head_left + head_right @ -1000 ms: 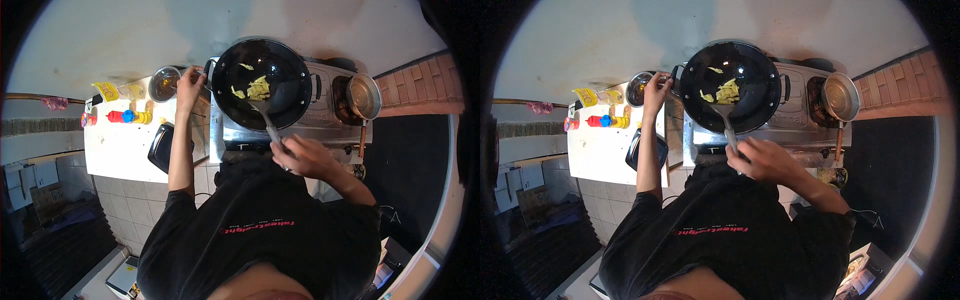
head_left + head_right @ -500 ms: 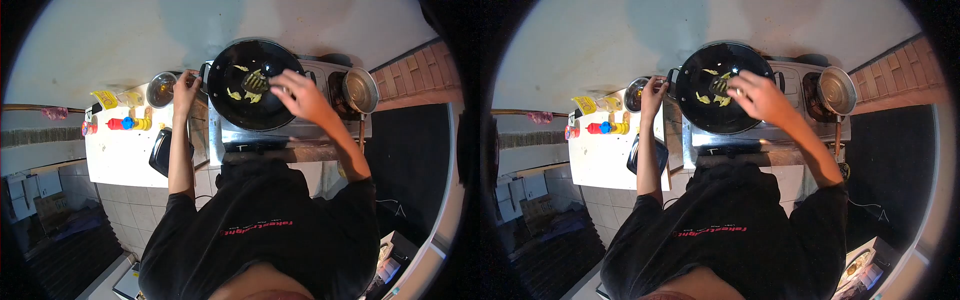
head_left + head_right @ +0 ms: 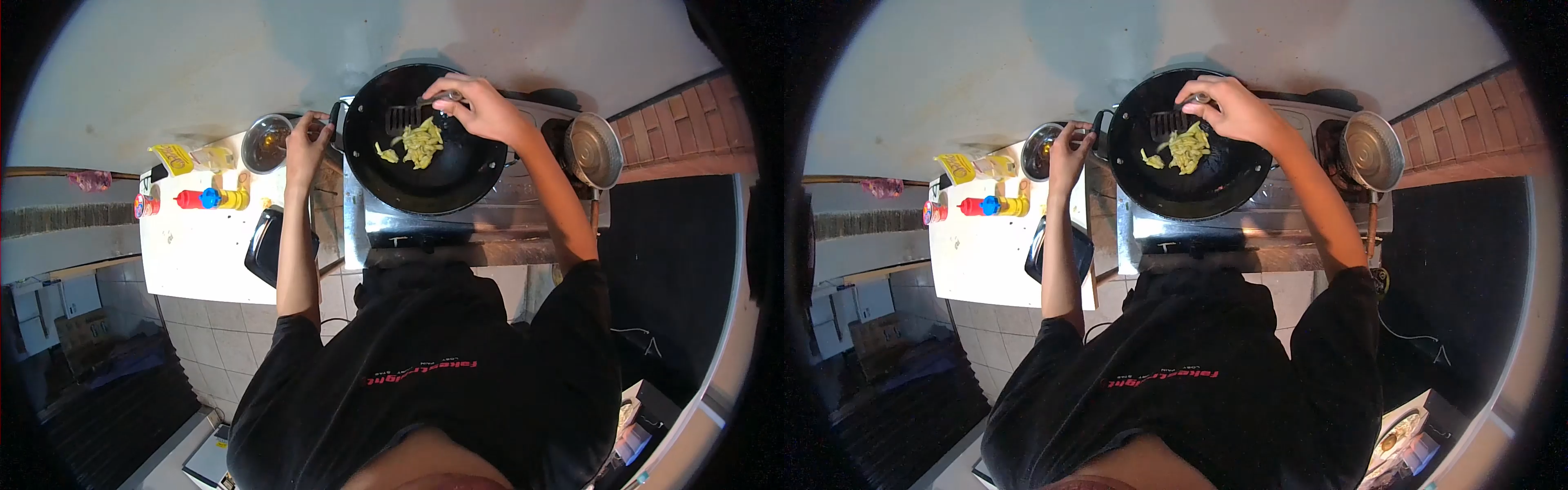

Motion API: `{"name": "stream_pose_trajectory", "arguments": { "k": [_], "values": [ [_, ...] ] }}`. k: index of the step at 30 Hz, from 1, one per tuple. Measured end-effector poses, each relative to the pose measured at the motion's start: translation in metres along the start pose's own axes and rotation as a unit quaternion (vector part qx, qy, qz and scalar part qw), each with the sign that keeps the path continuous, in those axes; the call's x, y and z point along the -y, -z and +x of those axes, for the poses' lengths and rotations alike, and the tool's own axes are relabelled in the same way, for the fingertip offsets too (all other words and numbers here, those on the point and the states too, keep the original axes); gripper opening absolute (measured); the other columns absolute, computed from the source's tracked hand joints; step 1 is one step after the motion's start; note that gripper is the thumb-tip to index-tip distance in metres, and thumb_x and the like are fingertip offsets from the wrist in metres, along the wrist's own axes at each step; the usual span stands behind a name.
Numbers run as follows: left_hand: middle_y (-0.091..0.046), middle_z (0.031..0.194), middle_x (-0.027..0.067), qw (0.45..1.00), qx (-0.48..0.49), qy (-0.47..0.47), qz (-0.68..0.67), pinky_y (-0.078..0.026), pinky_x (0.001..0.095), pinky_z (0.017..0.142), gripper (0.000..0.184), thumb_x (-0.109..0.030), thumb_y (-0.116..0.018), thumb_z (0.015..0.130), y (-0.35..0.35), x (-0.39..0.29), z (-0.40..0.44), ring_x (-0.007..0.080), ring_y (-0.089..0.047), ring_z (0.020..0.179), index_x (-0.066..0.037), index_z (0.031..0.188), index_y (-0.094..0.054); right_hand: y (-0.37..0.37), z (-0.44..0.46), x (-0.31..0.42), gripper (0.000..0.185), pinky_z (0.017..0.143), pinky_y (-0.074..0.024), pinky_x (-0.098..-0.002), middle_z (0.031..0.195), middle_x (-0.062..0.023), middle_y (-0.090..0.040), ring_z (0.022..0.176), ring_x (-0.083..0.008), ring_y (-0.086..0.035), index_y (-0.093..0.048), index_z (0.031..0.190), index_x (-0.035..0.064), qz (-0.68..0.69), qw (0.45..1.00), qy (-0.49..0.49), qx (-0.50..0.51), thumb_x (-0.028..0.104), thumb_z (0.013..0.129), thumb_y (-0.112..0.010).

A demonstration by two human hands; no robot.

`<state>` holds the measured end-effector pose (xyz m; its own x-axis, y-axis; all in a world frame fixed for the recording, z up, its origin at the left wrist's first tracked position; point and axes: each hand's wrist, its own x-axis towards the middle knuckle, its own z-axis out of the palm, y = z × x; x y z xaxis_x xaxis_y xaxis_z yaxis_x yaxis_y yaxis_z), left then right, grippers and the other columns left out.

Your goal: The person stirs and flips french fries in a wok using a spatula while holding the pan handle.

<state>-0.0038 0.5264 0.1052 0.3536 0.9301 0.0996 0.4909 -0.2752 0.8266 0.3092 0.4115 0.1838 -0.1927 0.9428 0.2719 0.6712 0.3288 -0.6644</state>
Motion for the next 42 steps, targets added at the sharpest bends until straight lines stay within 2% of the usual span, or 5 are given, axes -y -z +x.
{"name": "stream_pose_trajectory", "arguments": {
  "k": [8, 16, 18, 22, 42],
  "values": [
    [-0.072, 0.081, 0.0122, 1.0, 0.0, 0.003, 0.013, -0.054, 0.0319, 0.073, 0.023, -0.012, -0.071, 0.09, -0.003, 0.003, 0.002, 0.0195, -0.071, 0.077, -0.005, 0.112, -0.066, 0.001, 0.019, 0.011, 0.018, 0.079, -0.0514, -0.038, 0.094, -0.0132, -0.067, 0.086, -0.0258, -0.067, -0.067, 0.111, 0.004, 0.06, 0.998, 0.013, 0.013, 0.013, 0.095, -0.063],
    [-0.072, 0.08, 0.0111, 1.0, -0.004, -0.013, -0.005, -0.053, 0.0316, 0.072, 0.023, -0.012, -0.071, 0.09, -0.004, 0.004, 0.001, 0.0182, -0.07, 0.075, -0.004, 0.111, -0.066, 0.007, 0.005, 0.013, 0.02, 0.087, -0.0537, -0.0351, 0.108, -0.0107, -0.067, 0.094, -0.0235, -0.066, -0.066, 0.114, 0.0013, 0.06, 0.988, 0.042, 0.136, 0.003, 0.095, -0.06],
    [-0.071, 0.079, 0.0109, 1.0, -0.009, -0.014, -0.009, -0.053, 0.0316, 0.072, 0.022, -0.011, -0.071, 0.09, -0.004, -0.001, 0.0, 0.0178, -0.069, 0.074, -0.004, 0.111, -0.066, 0.016, -0.001, 0.024, 0.019, 0.09, -0.0533, -0.0346, 0.111, -0.0113, -0.067, 0.097, -0.0239, -0.066, -0.066, 0.113, 0.0001, 0.092, 0.988, -0.034, 0.122, 0.005, 0.096, -0.06],
    [-0.071, 0.079, 0.0107, 1.0, -0.005, -0.002, -0.013, -0.052, 0.0313, 0.071, 0.022, -0.01, -0.07, 0.09, -0.004, -0.001, 0.0, 0.0169, -0.068, 0.073, -0.003, 0.111, -0.067, 0.017, -0.017, 0.048, 0.019, 0.075, -0.0522, -0.0346, 0.098, -0.0141, -0.069, 0.083, -0.0261, -0.068, -0.067, 0.109, 0.0017, 0.023, 0.998, 0.041, -0.038, 0.013, 0.094, -0.065],
    [-0.073, 0.083, 0.0114, 1.0, 0.002, 0.002, 0.0, -0.054, 0.0318, 0.073, 0.023, -0.01, -0.07, 0.09, -0.005, 0.006, 0.003, 0.0194, -0.071, 0.077, -0.006, 0.112, -0.067, -0.019, -0.082, 0.093, 0.025, 0.075, -0.0553, -0.0423, 0.106, -0.0155, -0.062, 0.089, -0.0344, -0.067, -0.064, 0.112, 0.0034, -0.117, 0.992, -0.017, -0.041, 0.017, 0.091, -0.068]
  ]
}}
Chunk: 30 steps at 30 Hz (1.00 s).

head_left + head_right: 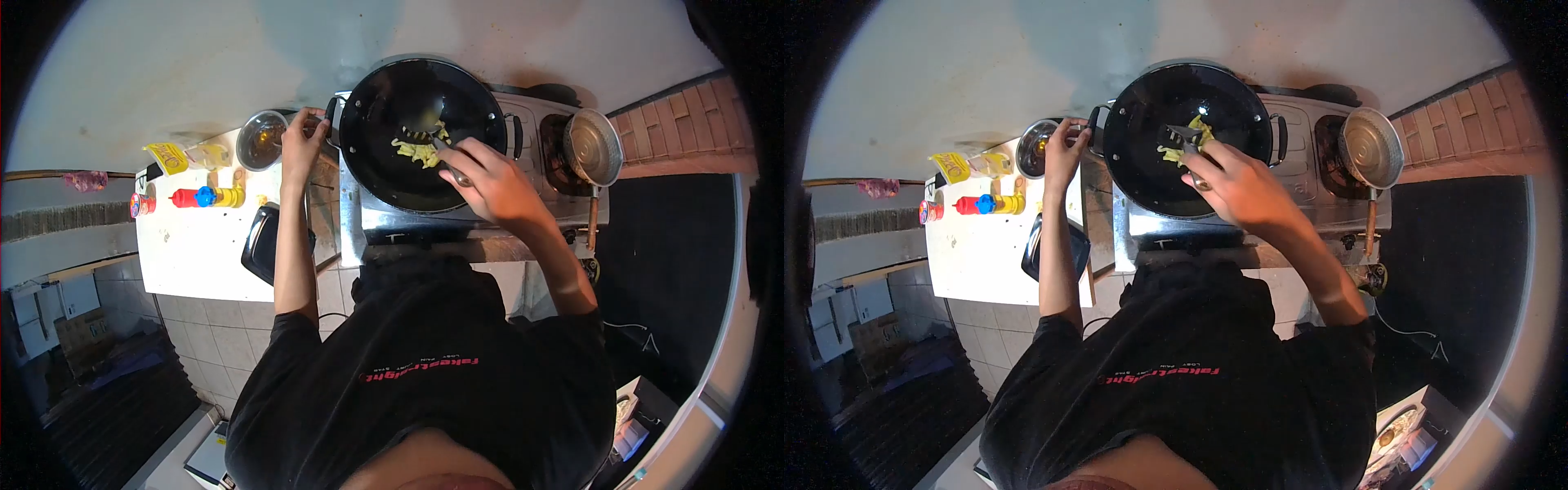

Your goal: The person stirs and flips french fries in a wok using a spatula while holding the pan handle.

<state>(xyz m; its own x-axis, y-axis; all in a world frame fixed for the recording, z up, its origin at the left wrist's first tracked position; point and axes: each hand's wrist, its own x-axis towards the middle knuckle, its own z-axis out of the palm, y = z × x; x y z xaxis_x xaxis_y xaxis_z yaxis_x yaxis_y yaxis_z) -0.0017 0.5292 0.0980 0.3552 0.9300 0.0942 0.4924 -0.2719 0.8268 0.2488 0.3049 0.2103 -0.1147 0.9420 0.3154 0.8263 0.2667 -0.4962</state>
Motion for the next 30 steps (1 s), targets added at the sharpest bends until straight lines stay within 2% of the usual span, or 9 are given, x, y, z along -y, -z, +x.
{"name": "stream_pose_trajectory", "arguments": {
  "k": [4, 10, 16, 19, 20, 22, 27, 29, 30],
  "values": [
    [-0.073, 0.083, 0.0117, 1.0, -0.002, -0.013, -0.001, -0.054, 0.0319, 0.073, 0.022, -0.01, -0.07, 0.09, 0.0, -0.004, 0.001, 0.0191, -0.071, 0.078, -0.005, 0.111, -0.067, 0.016, -0.025, 0.02, 0.031, 0.074, -0.0552, -0.0397, 0.102, -0.0136, -0.06, 0.09, -0.0324, -0.067, -0.063, 0.116, 0.0026, -0.011, 0.999, -0.024, 0.048, 0.014, 0.088, -0.07],
    [-0.073, 0.086, 0.011, 1.0, 0.013, -0.013, 0.0, -0.053, 0.0298, 0.075, 0.023, -0.011, -0.069, 0.092, 0.0, 0.003, 0.004, 0.0172, -0.07, 0.081, -0.005, 0.113, -0.066, -0.013, -0.044, 0.005, 0.033, 0.074, -0.0558, -0.0374, 0.103, -0.0124, -0.059, 0.088, -0.0295, -0.068, -0.068, 0.112, 0.0017, -0.002, 1.0, -0.007, 0.029, 0.001, 0.08, -0.073],
    [-0.073, 0.091, 0.0098, 1.0, 0.031, -0.002, 0.005, -0.052, 0.0266, 0.076, 0.023, -0.011, -0.067, 0.094, -0.001, 0.008, 0.009, 0.0143, -0.069, 0.083, -0.004, 0.115, -0.065, -0.009, -0.012, -0.02, 0.024, 0.071, -0.0543, -0.0417, 0.104, -0.017, -0.06, 0.084, -0.0367, -0.067, -0.064, 0.113, 0.0021, 0.028, 0.996, -0.065, -0.061, 0.01, 0.091, -0.067],
    [-0.074, 0.086, 0.0126, 1.0, 0.013, -0.015, -0.01, -0.054, 0.0318, 0.075, 0.023, -0.011, -0.071, 0.09, -0.002, 0.007, 0.008, 0.0185, -0.071, 0.08, -0.006, 0.112, -0.067, 0.003, 0.001, -0.027, 0.019, 0.065, -0.0527, -0.0454, 0.088, -0.0184, -0.065, 0.078, -0.0407, -0.066, -0.062, 0.104, 0.0029, -0.07, 0.97, -0.11, -0.206, 0.02, 0.096, -0.064],
    [-0.073, 0.085, 0.0126, 1.0, 0.015, -0.013, -0.005, -0.054, 0.0318, 0.075, 0.023, -0.011, -0.071, 0.09, -0.002, 0.007, 0.008, 0.0186, -0.071, 0.079, -0.006, 0.112, -0.067, 0.004, 0.005, -0.032, 0.019, 0.065, -0.0527, -0.0454, 0.088, -0.0184, -0.065, 0.078, -0.0407, -0.066, -0.062, 0.104, 0.0029, -0.071, 0.97, -0.109, -0.207, 0.02, 0.096, -0.064],
    [-0.073, 0.084, 0.0126, 1.0, 0.014, -0.013, 0.0, -0.054, 0.0318, 0.074, 0.023, -0.011, -0.071, 0.09, -0.001, 0.006, 0.008, 0.0186, -0.071, 0.078, -0.006, 0.112, -0.067, 0.004, 0.015, -0.042, 0.019, 0.062, -0.0519, -0.047, 0.085, -0.0211, -0.066, 0.074, -0.0415, -0.067, -0.062, 0.101, 0.0031, -0.15, 0.95, -0.191, -0.194, 0.021, 0.095, -0.064],
    [-0.073, 0.085, 0.0119, 1.0, 0.022, -0.008, -0.003, -0.053, 0.0295, 0.074, 0.022, -0.011, -0.069, 0.092, 0.0, 0.005, 0.007, 0.0169, -0.07, 0.079, -0.005, 0.113, -0.067, -0.027, 0.032, -0.074, 0.022, 0.061, -0.0522, -0.0483, 0.076, -0.0235, -0.067, 0.068, -0.0453, -0.065, -0.063, 0.089, -0.0001, -0.07, 0.945, -0.228, -0.225, 0.021, 0.095, -0.062],
    [-0.075, 0.089, 0.0128, 0.999, 0.03, 0.009, 0.007, -0.053, 0.0285, 0.075, 0.022, -0.012, -0.068, 0.093, 0.001, -0.001, 0.006, 0.0162, -0.071, 0.081, -0.005, 0.114, -0.067, -0.05, 0.034, -0.081, 0.025, 0.057, -0.055, -0.0415, 0.069, -0.018, -0.068, 0.061, -0.0372, -0.068, -0.064, 0.087, -0.0019, 0.005, 0.924, -0.288, -0.253, 0.02, 0.098, -0.06],
    [-0.075, 0.089, 0.0128, 1.0, 0.024, 0.011, 0.007, -0.053, 0.0285, 0.075, 0.022, -0.012, -0.068, 0.093, 0.001, -0.003, 0.006, 0.0162, -0.071, 0.081, -0.005, 0.114, -0.067, -0.058, 0.034, -0.083, 0.025, 0.057, -0.055, -0.0415, 0.069, -0.018, -0.068, 0.061, -0.0372, -0.068, -0.064, 0.087, -0.0019, 0.006, 0.926, -0.282, -0.251, 0.02, 0.098, -0.06]
  ]
}}
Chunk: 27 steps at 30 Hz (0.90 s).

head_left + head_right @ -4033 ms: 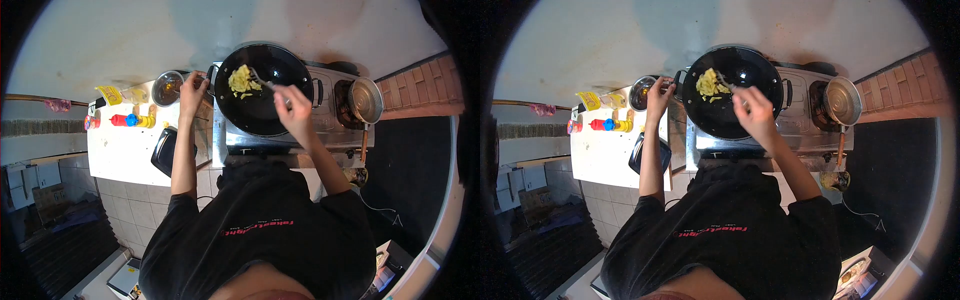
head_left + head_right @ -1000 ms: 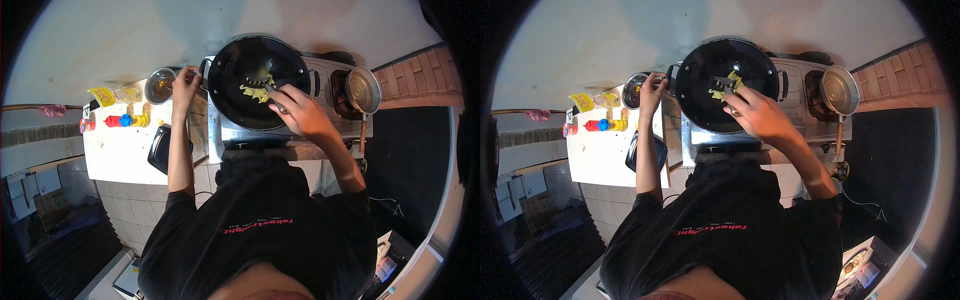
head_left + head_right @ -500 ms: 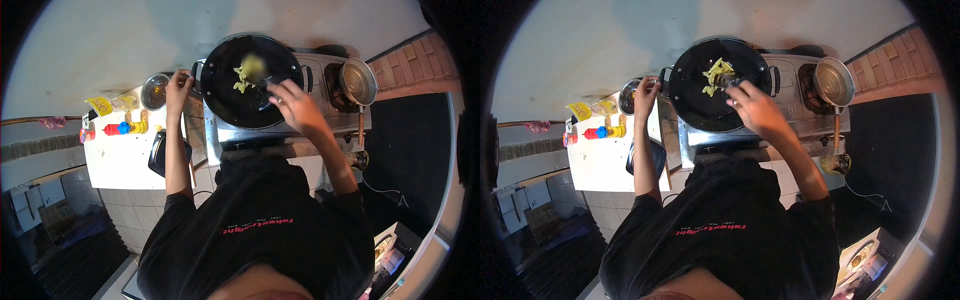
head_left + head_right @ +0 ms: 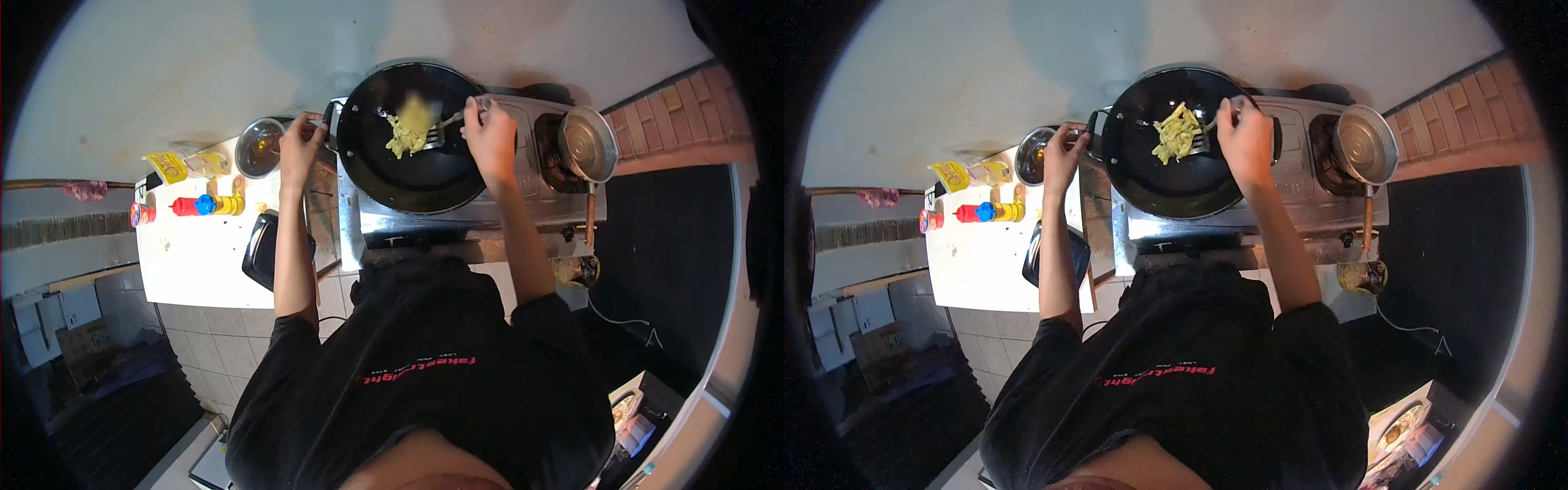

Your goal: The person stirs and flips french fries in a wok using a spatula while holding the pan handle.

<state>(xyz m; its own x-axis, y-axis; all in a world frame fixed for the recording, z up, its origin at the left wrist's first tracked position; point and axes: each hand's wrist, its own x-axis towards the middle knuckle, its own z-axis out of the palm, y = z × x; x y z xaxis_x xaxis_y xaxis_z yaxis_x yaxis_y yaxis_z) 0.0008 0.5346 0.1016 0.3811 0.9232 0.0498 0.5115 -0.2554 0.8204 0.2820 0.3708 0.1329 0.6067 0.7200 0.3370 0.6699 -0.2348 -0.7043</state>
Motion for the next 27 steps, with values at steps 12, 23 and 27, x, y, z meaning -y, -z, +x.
{"name": "stream_pose_trajectory", "arguments": {
  "k": [12, 23, 27],
  "values": [
    [-0.069, 0.076, 0.0103, 0.999, -0.02, -0.034, -0.014, -0.052, 0.0307, 0.069, 0.023, -0.01, -0.071, 0.089, -0.002, 0.003, -0.001, 0.0166, -0.067, 0.069, -0.004, 0.111, -0.068, -0.003, -0.052, 0.03, 0.014, 0.061, -0.0546, -0.0313, 0.085, -0.0143, -0.066, 0.069, -0.0214, -0.069, -0.067, 0.104, -0.0001, 0.154, 0.977, 0.148, -0.017, 0.006, 0.092, -0.067],
    [-0.071, 0.08, 0.0107, 0.999, -0.018, -0.025, -0.018, -0.052, 0.0301, 0.072, 0.022, -0.01, -0.07, 0.09, 0.0, 0.0, -0.006, 0.0166, -0.069, 0.074, -0.004, 0.111, -0.068, 0.044, -0.103, 0.038, 0.036, 0.068, -0.0577, -0.032, 0.101, -0.0108, -0.057, 0.088, -0.0218, -0.065, -0.068, 0.117, 0.0028, -0.036, 0.885, 0.425, 0.187, 0.012, 0.083, -0.075],
    [-0.071, 0.079, 0.0107, 0.999, -0.017, -0.021, -0.017, -0.053, 0.0303, 0.072, 0.022, -0.009, -0.069, 0.09, 0.001, -0.001, -0.007, 0.017, -0.07, 0.074, -0.004, 0.111, -0.067, 0.063, -0.101, 0.046, 0.033, 0.067, -0.0562, -0.0309, 0.1, -0.0101, -0.057, 0.085, -0.0209, -0.064, -0.069, 0.115, 0.0024, -0.015, 0.897, 0.398, 0.189, 0.015, 0.086, -0.075]
  ]
}}
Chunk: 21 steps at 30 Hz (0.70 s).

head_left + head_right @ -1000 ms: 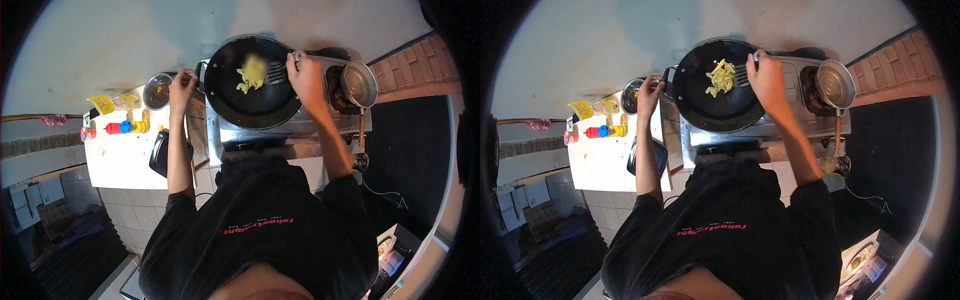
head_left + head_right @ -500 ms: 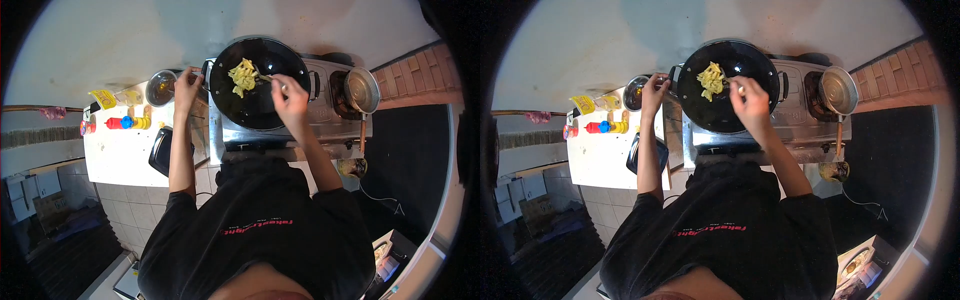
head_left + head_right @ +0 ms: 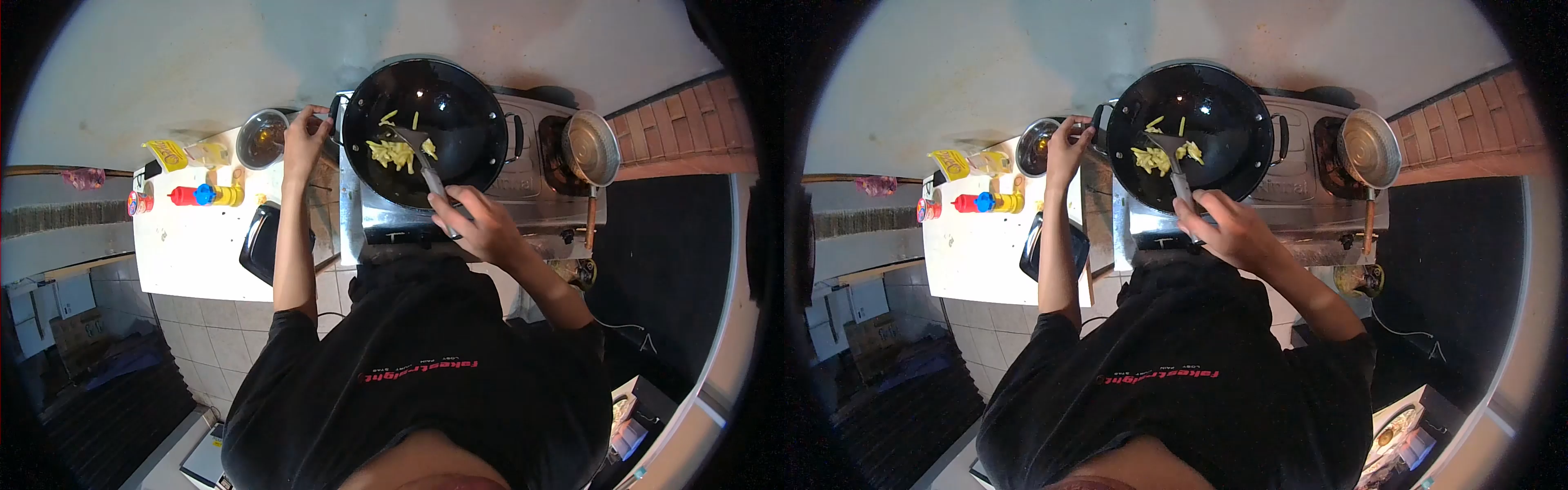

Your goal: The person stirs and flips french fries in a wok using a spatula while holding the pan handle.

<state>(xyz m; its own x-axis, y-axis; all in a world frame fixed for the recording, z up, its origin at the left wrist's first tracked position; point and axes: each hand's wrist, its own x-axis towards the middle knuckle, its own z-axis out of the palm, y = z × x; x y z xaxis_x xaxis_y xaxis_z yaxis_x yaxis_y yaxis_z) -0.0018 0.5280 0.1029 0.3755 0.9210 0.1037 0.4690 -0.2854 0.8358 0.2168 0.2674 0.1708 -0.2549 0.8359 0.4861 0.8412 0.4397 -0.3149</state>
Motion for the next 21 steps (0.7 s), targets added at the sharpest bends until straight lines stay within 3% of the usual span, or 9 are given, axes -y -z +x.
{"name": "stream_pose_trajectory", "arguments": {
  "k": [5, 9, 13, 14, 21],
  "values": [
    [-0.071, 0.079, 0.0108, 1.0, -0.001, 0.003, 0.009, -0.053, 0.0307, 0.073, 0.022, -0.009, -0.069, 0.09, -0.001, -0.001, 0.0, 0.0167, -0.07, 0.074, -0.004, 0.111, -0.067, 0.012, -0.007, 0.018, 0.032, 0.063, -0.0557, -0.0325, 0.094, -0.0086, -0.057, 0.081, -0.021, -0.064, -0.069, 0.112, 0.0031, 0.024, 0.998, -0.02, 0.051, 0.021, 0.087, -0.076],
    [-0.071, 0.078, 0.0109, 1.0, 0.001, 0.001, -0.001, -0.053, 0.0308, 0.073, 0.023, -0.01, -0.069, 0.09, -0.002, 0.004, 0.001, 0.0165, -0.07, 0.075, -0.004, 0.112, -0.068, -0.006, -0.017, 0.018, 0.034, 0.064, -0.0558, -0.0339, 0.098, -0.0093, -0.059, 0.081, -0.0223, -0.065, -0.069, 0.112, 0.0022, 0.04, 0.999, -0.01, 0.029, 0.013, 0.081, -0.079],
    [-0.071, 0.078, 0.0108, 1.0, -0.004, -0.005, 0.001, -0.053, 0.0309, 0.073, 0.023, -0.01, -0.07, 0.09, -0.003, 0.004, 0.001, 0.017, -0.069, 0.075, -0.004, 0.112, -0.068, -0.017, -0.017, -0.016, 0.032, 0.067, -0.0557, -0.0332, 0.098, -0.0102, -0.058, 0.082, -0.0237, -0.065, -0.069, 0.111, 0.0024, -0.007, 0.998, -0.059, 0.013, 0.012, 0.082, -0.078],
    [-0.071, 0.079, 0.0109, 1.0, -0.001, -0.007, 0.007, -0.053, 0.0311, 0.073, 0.023, -0.01, -0.07, 0.09, -0.002, 0.004, 0.002, 0.0172, -0.069, 0.075, -0.005, 0.111, -0.068, -0.014, -0.014, -0.02, 0.032, 0.07, -0.0555, -0.0321, 0.096, -0.009, -0.053, 0.086, -0.0219, -0.062, -0.066, 0.116, 0.002, -0.003, 0.997, -0.076, 0.011, 0.015, 0.087, -0.072],
    [-0.071, 0.079, 0.0109, 1.0, 0.002, -0.01, -0.002, -0.052, 0.0313, 0.072, 0.022, -0.01, -0.07, 0.089, -0.003, 0.006, 0.004, 0.0175, -0.069, 0.074, -0.005, 0.111, -0.068, 0.0, -0.008, 0.01, 0.03, 0.069, -0.0557, -0.0321, 0.096, -0.0086, -0.054, 0.086, -0.0214, -0.064, -0.067, 0.113, 0.002, -0.003, 0.998, -0.066, 0.016, 0.016, 0.087, -0.072]
  ]
}}
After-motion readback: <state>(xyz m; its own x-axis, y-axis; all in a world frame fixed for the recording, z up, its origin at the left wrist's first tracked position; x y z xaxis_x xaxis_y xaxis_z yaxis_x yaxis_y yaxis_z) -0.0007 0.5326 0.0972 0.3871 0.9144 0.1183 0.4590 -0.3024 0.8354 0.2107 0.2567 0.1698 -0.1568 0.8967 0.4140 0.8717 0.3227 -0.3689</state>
